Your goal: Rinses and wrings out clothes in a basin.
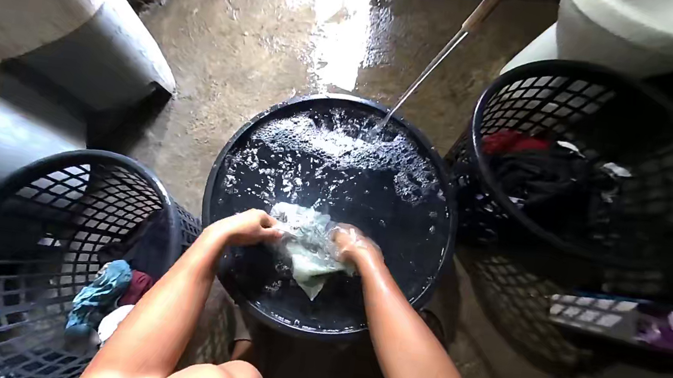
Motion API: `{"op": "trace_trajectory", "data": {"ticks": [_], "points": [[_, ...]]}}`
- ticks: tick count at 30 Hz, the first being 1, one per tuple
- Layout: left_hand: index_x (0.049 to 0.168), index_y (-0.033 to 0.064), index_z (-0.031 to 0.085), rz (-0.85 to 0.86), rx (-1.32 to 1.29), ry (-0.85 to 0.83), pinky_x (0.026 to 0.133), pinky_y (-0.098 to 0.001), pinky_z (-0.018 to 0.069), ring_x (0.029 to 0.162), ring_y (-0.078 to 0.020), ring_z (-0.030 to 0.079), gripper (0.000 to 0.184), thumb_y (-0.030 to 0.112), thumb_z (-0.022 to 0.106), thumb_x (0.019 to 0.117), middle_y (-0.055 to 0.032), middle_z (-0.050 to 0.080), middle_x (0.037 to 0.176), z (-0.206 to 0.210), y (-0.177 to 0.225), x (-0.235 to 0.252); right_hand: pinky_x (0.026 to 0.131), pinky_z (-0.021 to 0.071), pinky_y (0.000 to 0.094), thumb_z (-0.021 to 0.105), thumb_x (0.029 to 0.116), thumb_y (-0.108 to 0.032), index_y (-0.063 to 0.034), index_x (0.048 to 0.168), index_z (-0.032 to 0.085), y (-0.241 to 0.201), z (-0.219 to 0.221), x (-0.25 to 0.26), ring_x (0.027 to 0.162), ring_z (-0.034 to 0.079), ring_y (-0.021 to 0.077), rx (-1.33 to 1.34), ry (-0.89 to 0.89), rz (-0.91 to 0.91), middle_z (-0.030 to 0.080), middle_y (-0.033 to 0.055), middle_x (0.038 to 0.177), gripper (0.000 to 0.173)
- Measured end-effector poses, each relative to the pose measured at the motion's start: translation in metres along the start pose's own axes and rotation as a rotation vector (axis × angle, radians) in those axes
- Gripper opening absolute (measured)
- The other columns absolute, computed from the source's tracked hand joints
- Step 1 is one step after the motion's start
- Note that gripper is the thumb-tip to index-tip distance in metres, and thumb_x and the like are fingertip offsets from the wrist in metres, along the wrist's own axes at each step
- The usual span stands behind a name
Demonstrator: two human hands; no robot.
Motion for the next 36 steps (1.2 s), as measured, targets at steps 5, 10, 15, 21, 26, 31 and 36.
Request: {"op": "trace_trajectory", "data": {"ticks": [5,10,15,21,26,31,36], "points": [[0.082,0.0051,0.071,0.241,0.005,0.214,0.068,-0.0402,0.0521,0.069,-0.0142,0.062,0.037,0.028,0.053,0.1062,-0.0036,0.066,0.074,-0.061,0.051,-0.081,0.072,0.0512,0.0376,0.060,0.1052,-0.026,0.0018,0.095,0.071,-0.035,-0.085,-0.062,0.072,0.059,0.0141,0.313,-0.062,-0.389,0.067,0.0092,0.081,0.032],[0.083,0.0163,0.067,0.830,-0.026,0.918,0.073,-0.0166,0.0485,0.081,0.0039,0.058,0.024,0.033,0.066,0.0995,0.0109,0.062,0.086,-0.109,0.111,-0.177,0.052,0.0463,0.0168,0.068,0.0982,-0.021,-0.0091,0.079,0.063,-0.087,-0.154,-0.164,0.059,0.054,-0.0010,0.531,0.472,-0.977,0.059,-0.0055,0.069,0.023],[0.104,0.0322,0.068,1.183,-0.438,1.093,0.095,-0.0324,0.0582,0.101,-0.0045,0.067,0.017,0.044,0.056,0.1047,0.0178,0.068,0.103,-0.108,0.161,-0.178,0.060,0.0561,0.0201,0.093,0.0711,-0.020,-0.0084,0.153,0.035,-0.124,-0.152,-0.184,0.068,0.059,0.0040,0.872,0.698,-1.168,0.058,-0.0012,0.089,0.101],[0.135,0.0033,0.057,0.435,-0.096,0.640,0.105,-0.0509,0.0500,0.131,-0.0316,0.053,0.048,0.031,0.068,0.0981,-0.0186,0.051,0.145,-0.048,0.127,-0.063,0.092,0.0532,0.0562,0.065,0.0965,-0.009,-0.0029,0.123,0.069,-0.073,-0.079,-0.050,0.106,0.066,0.0337,0.540,0.459,-0.357,0.067,0.0214,0.116,0.028],[0.166,0.0350,0.002,-0.165,0.170,0.099,0.106,-0.0811,0.0304,0.154,-0.0557,0.003,0.123,0.065,0.081,0.0768,-0.0176,-0.011,0.172,0.054,0.061,0.009,0.109,0.0441,0.0592,0.058,0.1030,-0.019,-0.0068,0.141,0.059,-0.013,-0.004,0.020,0.130,0.056,0.0405,0.390,0.178,0.042,0.059,0.0269,0.138,0.040],[0.149,-0.0023,0.045,-0.268,0.320,-0.010,0.103,-0.0713,0.0425,0.136,-0.0505,0.048,0.072,0.037,0.071,0.0943,-0.0311,0.049,0.147,0.087,0.045,0.027,0.124,0.0275,0.0528,0.057,0.1050,-0.018,0.0073,0.155,0.036,0.000,0.025,0.017,0.150,0.035,0.0398,0.350,0.088,0.120,0.039,0.0288,0.159,0.060],[0.163,0.0206,0.028,-0.185,0.278,-0.041,0.111,-0.0728,0.0325,0.148,-0.0513,0.031,0.083,0.025,0.073,0.0935,-0.0267,0.033,0.162,0.072,0.019,0.028,0.122,0.0283,0.0594,0.055,0.1062,-0.030,0.0045,0.149,0.048,0.003,0.027,0.005,0.148,0.038,0.0420,0.132,-0.008,0.130,0.044,0.0275,0.156,0.055]]}}
Point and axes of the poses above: each hand's wrist, its own x-axis towards the middle knuckle, its own z-axis out of the palm, y = z × x, the point moved 5 cm from there along x, towards the middle knuckle
